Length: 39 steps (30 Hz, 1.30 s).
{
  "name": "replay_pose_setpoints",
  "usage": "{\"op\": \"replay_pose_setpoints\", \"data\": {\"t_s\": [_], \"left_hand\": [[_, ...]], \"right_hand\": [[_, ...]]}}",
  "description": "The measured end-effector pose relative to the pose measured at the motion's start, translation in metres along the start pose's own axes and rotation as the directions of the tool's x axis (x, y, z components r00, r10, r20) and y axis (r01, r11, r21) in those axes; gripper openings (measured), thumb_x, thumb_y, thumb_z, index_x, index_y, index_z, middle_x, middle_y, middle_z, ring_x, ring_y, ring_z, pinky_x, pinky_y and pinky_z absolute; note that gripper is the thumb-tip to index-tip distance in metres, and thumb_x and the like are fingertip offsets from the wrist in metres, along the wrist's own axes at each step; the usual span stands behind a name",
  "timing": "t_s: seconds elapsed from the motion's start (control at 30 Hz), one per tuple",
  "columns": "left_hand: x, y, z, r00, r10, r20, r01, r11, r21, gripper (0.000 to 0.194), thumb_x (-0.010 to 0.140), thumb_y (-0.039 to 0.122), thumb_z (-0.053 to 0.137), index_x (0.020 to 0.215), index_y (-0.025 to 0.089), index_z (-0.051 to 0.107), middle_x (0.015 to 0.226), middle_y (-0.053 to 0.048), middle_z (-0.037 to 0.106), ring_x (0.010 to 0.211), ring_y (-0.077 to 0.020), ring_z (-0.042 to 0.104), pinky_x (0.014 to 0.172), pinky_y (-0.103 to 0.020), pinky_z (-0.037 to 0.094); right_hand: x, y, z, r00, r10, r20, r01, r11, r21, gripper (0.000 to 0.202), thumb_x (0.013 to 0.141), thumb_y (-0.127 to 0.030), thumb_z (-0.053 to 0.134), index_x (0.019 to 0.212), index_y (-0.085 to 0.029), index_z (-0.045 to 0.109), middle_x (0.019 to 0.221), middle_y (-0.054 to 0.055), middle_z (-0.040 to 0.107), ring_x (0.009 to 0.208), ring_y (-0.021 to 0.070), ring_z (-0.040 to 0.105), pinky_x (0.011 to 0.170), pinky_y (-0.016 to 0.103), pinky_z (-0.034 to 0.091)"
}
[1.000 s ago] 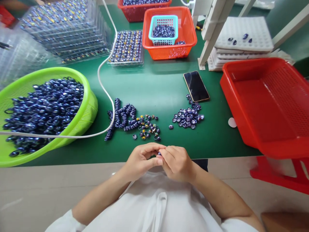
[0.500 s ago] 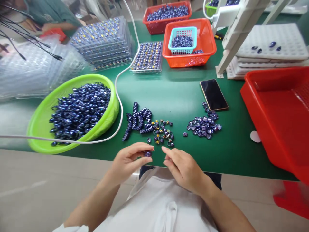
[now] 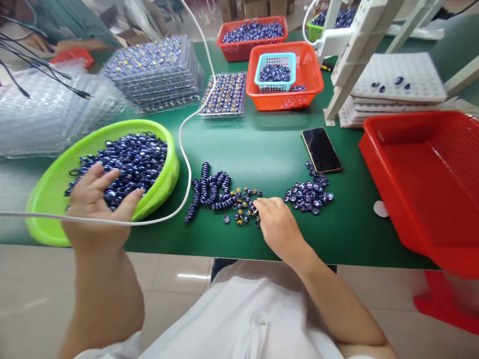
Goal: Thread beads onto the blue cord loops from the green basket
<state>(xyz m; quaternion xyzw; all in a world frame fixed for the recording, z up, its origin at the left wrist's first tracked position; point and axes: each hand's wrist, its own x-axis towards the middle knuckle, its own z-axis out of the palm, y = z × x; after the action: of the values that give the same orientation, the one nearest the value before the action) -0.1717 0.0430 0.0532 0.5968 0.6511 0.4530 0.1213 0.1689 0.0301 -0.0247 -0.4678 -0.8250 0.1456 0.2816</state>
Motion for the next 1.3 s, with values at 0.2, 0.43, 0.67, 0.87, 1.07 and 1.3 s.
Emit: {"op": "replay_pose_setpoints", "data": {"t_s": [0.2, 0.43, 0.67, 0.87, 1.07, 1.3], "left_hand": [[-0.068, 0.042, 0.073, 0.959, 0.284, -0.004, -0.284, 0.957, -0.056, 0.032, 0.081, 0.014, 0.071, 0.112, 0.023, 0.069, 0.123, -0.006, 0.068, 0.113, -0.0255, 0.065, 0.1, -0.045, 0.052], [-0.11, 0.075, 0.122, 0.876, 0.163, 0.454, 0.053, 0.903, -0.426, 0.039, 0.089, 0.017, 0.064, 0.127, 0.025, 0.062, 0.125, -0.011, 0.065, 0.101, -0.0209, 0.067, 0.084, -0.033, 0.058], [-0.109, 0.085, 0.14, 0.726, 0.161, 0.669, 0.323, 0.778, -0.538, 0.02, 0.088, 0.024, 0.067, 0.107, 0.02, 0.074, 0.088, -0.007, 0.072, 0.082, -0.018, 0.066, 0.079, -0.031, 0.054], [-0.113, 0.089, 0.144, 0.521, 0.007, 0.853, 0.726, 0.522, -0.448, 0.024, 0.079, 0.031, 0.077, 0.098, 0.016, 0.075, 0.094, -0.008, 0.075, 0.087, -0.0207, 0.069, 0.081, -0.034, 0.056], [-0.108, 0.09, 0.142, 0.408, -0.04, 0.912, 0.854, 0.369, -0.366, 0.026, 0.071, 0.031, 0.084, 0.089, 0.015, 0.076, 0.078, -0.003, 0.073, 0.073, -0.0149, 0.066, 0.075, -0.03, 0.055], [-0.108, 0.093, 0.142, 0.415, -0.09, 0.906, 0.867, 0.343, -0.362, 0.027, 0.068, 0.029, 0.086, 0.089, 0.014, 0.076, 0.079, -0.003, 0.073, 0.069, -0.0127, 0.065, 0.072, -0.028, 0.054]], "right_hand": [[-0.003, 0.0, 0.0, 0.999, 0.048, 0.012, -0.048, 0.998, -0.036, 0.027, 0.092, -0.009, 0.049, 0.112, -0.019, 0.064, 0.094, 0.01, 0.066, 0.09, 0.0264, 0.057, 0.078, 0.043, 0.052], [-0.027, -0.009, -0.024, 0.954, 0.291, -0.068, -0.228, 0.856, 0.464, 0.011, 0.093, -0.021, 0.06, 0.1, -0.024, 0.068, 0.093, 0.003, 0.068, 0.083, 0.0175, 0.064, 0.075, 0.032, 0.054], [-0.053, -0.012, -0.034, 0.9, 0.427, 0.09, -0.335, 0.544, 0.769, 0.007, 0.09, -0.024, 0.066, 0.097, -0.025, 0.069, 0.091, 0.002, 0.067, 0.082, 0.0143, 0.066, 0.075, 0.026, 0.057], [-0.06, -0.011, -0.044, 0.959, 0.278, 0.063, -0.253, 0.729, 0.636, 0.032, 0.093, -0.025, 0.06, 0.125, -0.03, 0.063, 0.101, 0.004, 0.063, 0.091, 0.0172, 0.063, 0.081, 0.032, 0.057], [-0.058, -0.012, -0.049, 0.996, 0.09, 0.0, -0.077, 0.859, 0.506, 0.036, 0.093, -0.021, 0.061, 0.127, -0.032, 0.062, 0.102, 0.004, 0.061, 0.091, 0.0166, 0.063, 0.076, 0.03, 0.057], [-0.064, -0.013, -0.038, 0.984, 0.149, -0.098, -0.087, 0.883, 0.462, 0.026, 0.088, -0.01, 0.062, 0.108, -0.026, 0.062, 0.103, 0.005, 0.06, 0.096, 0.0187, 0.062, 0.08, 0.035, 0.055]]}}
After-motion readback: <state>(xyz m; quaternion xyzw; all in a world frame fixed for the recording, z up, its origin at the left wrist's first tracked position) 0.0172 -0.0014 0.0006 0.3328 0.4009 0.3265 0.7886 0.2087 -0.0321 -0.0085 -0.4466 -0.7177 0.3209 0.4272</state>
